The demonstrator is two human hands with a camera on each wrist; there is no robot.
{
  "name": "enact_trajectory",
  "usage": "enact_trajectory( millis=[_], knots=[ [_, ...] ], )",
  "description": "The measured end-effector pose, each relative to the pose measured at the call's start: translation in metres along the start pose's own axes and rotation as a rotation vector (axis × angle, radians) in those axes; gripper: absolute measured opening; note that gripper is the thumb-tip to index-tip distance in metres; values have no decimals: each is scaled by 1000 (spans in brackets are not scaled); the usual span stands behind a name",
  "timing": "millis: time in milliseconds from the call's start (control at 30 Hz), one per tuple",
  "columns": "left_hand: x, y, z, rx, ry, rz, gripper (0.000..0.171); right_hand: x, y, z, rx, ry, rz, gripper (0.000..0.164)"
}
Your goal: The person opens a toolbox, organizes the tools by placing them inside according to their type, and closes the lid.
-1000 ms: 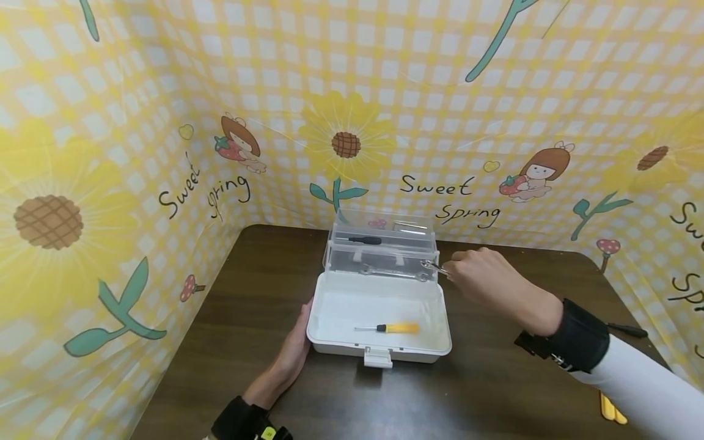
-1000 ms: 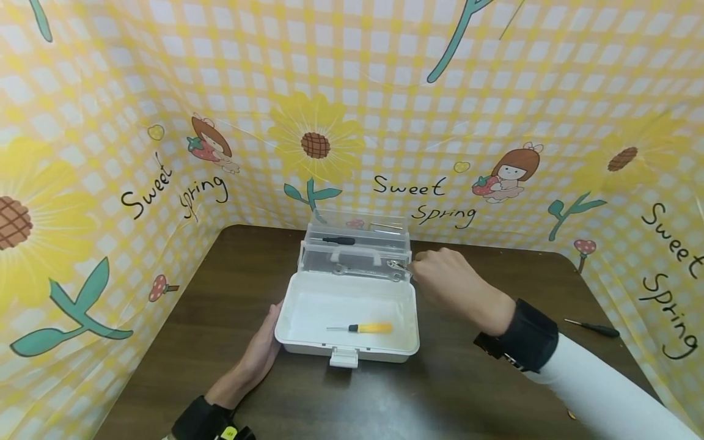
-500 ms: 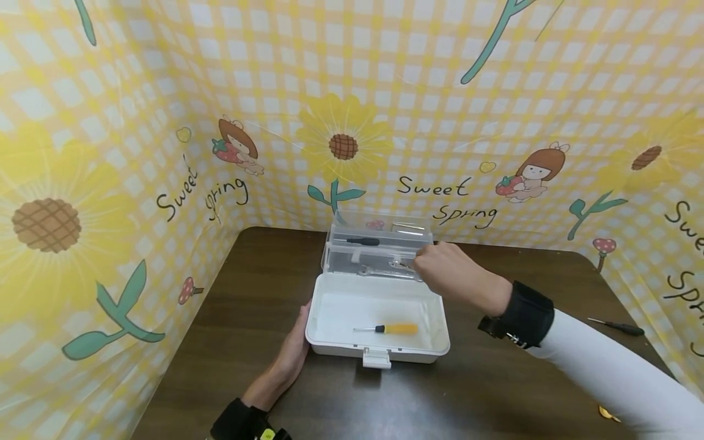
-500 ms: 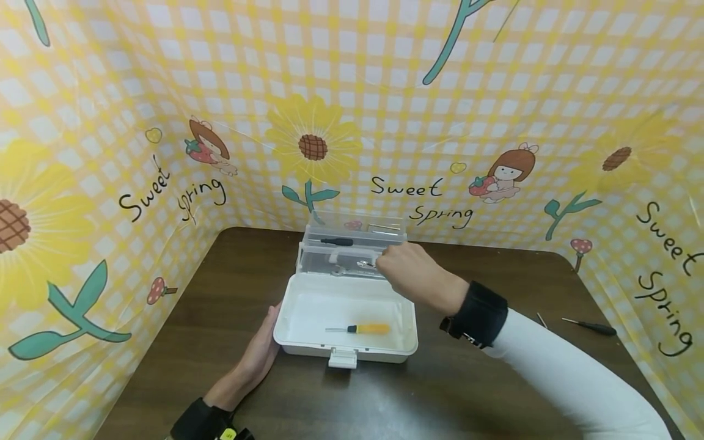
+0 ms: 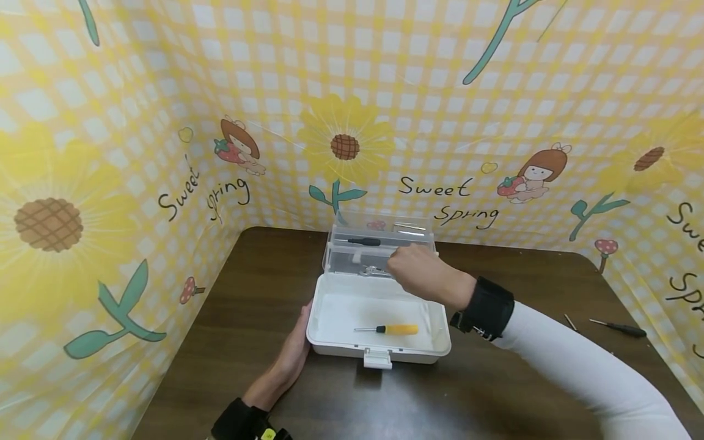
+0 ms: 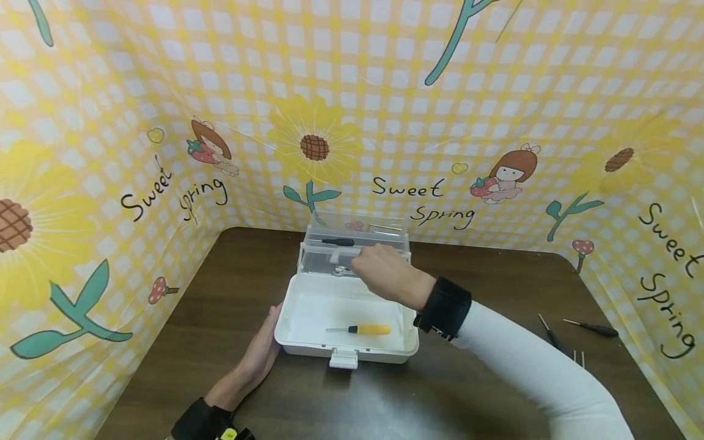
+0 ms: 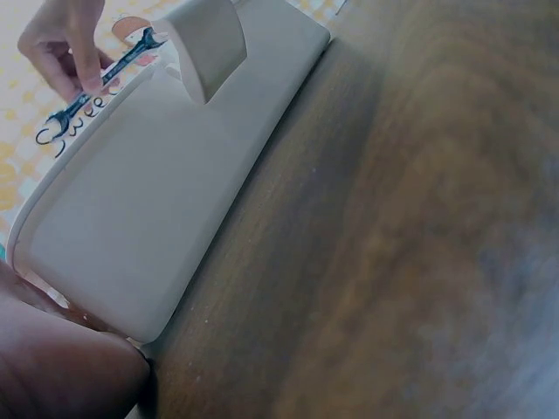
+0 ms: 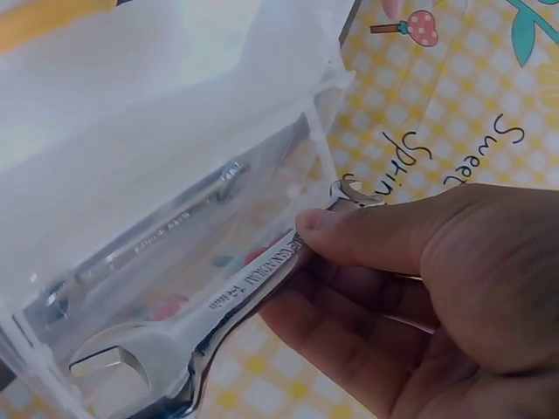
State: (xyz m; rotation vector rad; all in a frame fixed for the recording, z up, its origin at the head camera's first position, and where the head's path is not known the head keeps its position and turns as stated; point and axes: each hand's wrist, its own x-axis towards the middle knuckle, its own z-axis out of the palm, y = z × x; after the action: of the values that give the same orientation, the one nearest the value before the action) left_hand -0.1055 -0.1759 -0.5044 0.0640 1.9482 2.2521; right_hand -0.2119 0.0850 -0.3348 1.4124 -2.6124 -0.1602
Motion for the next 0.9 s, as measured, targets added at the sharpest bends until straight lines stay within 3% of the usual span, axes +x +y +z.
enact_trajectory(
  millis=[533, 900],
  knots=[
    [0, -1, 0, 16, 13, -30, 83, 19, -3, 32, 44, -27, -48, 20],
    [0, 1, -1, 15, 13, -23, 83, 27, -1, 44, 75, -52, -18, 14]
  ],
)
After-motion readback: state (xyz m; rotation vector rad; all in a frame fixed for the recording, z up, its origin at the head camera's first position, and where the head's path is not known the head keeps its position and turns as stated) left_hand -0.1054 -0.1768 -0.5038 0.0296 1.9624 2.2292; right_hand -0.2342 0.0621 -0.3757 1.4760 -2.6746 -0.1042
